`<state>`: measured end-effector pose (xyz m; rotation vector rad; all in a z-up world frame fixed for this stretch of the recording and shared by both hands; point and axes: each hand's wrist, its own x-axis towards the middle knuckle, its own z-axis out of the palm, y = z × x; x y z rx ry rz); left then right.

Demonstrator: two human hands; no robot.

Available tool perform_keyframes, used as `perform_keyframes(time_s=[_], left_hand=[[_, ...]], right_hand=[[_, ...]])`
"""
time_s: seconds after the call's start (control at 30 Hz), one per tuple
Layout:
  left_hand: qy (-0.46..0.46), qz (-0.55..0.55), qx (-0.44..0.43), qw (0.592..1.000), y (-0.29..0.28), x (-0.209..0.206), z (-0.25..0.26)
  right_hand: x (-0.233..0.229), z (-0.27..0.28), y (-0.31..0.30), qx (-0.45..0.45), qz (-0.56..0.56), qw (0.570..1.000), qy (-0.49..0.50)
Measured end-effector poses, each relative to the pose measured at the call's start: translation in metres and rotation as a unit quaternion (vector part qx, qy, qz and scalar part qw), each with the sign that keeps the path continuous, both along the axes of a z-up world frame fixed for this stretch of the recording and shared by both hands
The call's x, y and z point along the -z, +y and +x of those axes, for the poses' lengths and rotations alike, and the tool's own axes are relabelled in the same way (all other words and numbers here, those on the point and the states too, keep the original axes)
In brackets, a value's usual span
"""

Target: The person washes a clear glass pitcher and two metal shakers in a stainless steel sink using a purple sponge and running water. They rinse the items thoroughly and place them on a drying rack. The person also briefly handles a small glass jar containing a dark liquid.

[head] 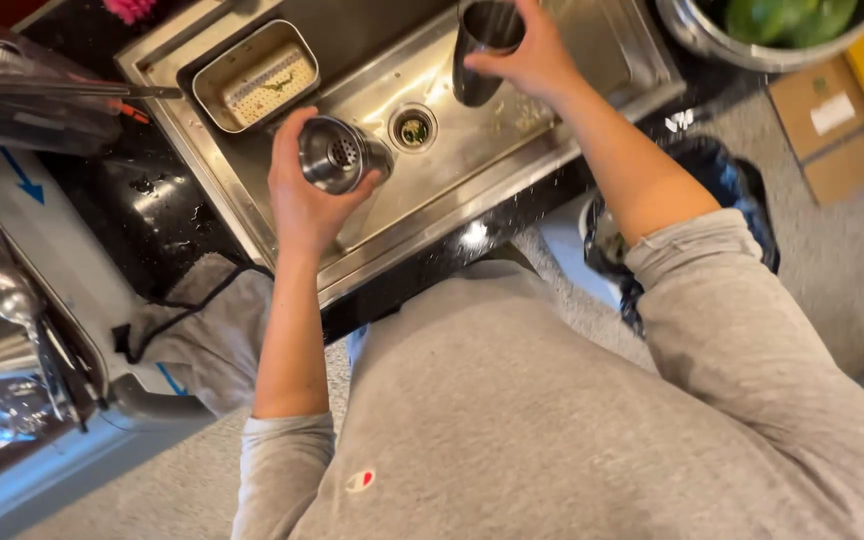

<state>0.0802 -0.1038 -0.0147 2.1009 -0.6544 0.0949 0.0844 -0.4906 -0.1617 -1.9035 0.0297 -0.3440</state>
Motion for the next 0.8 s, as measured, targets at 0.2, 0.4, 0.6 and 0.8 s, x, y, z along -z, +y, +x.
perform_keyframes(time_s=[0.2,0.4,0.6,0.8], left_hand=[[0.013,0.025,-0.067,0.997,-0.029,0.002,-0.013],[0.029,0.035,-0.130,0.990,-0.051,0.015,-0.027],[0.037,0.045,-0.149,0.987,-0.070,0.021,-0.033],[0.038,0.049,-0.150,0.987,-0.078,0.031,-0.030]], right_hand=[[0.051,0.052,-0.026,-0.059,-0.097,0.982,0.153],[0.100,0.081,-0.031,-0.141,-0.241,0.922,0.269],[0.130,0.086,-0.027,-0.208,-0.336,0.855,0.336],[0.117,0.068,-0.016,-0.218,-0.360,0.826,0.376]])
